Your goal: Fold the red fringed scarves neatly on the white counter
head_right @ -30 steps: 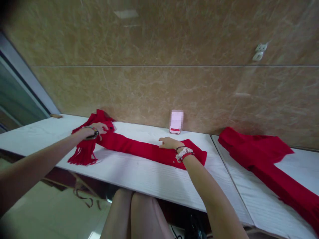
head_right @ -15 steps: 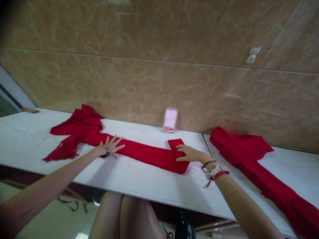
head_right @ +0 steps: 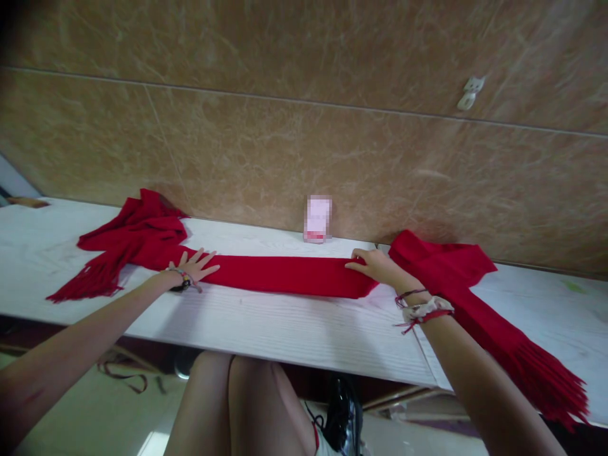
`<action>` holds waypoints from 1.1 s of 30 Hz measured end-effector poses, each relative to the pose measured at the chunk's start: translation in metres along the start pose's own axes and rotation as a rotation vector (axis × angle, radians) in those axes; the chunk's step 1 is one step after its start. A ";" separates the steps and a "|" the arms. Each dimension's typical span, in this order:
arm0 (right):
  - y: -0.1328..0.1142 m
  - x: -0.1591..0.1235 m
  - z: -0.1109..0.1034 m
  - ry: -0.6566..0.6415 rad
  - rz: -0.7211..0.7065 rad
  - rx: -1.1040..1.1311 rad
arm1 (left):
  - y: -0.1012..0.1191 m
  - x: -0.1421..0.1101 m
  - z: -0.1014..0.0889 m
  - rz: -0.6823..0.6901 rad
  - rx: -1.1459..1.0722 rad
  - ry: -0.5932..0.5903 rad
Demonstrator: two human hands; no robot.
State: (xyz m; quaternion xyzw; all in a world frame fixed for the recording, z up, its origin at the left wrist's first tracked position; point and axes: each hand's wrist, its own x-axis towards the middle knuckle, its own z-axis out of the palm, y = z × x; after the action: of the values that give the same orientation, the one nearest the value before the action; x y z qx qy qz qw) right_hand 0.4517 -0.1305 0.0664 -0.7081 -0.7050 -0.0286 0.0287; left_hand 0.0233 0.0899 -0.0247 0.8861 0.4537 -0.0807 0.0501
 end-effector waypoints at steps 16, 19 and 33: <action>0.018 0.009 0.071 0.050 0.078 -0.171 | 0.082 -0.001 -0.021 -0.093 0.009 0.041; 0.019 0.010 0.084 0.131 0.001 -0.003 | 0.122 0.005 -0.021 0.112 0.012 0.005; 0.044 -0.007 0.097 0.323 0.021 0.187 | 0.166 0.015 -0.017 0.296 0.086 0.008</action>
State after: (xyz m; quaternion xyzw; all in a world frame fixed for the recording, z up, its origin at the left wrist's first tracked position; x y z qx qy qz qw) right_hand 0.4956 -0.1298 -0.0311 -0.6960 -0.6832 -0.0761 0.2075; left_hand 0.1680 0.0079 -0.0085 0.9449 0.3146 -0.0881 0.0216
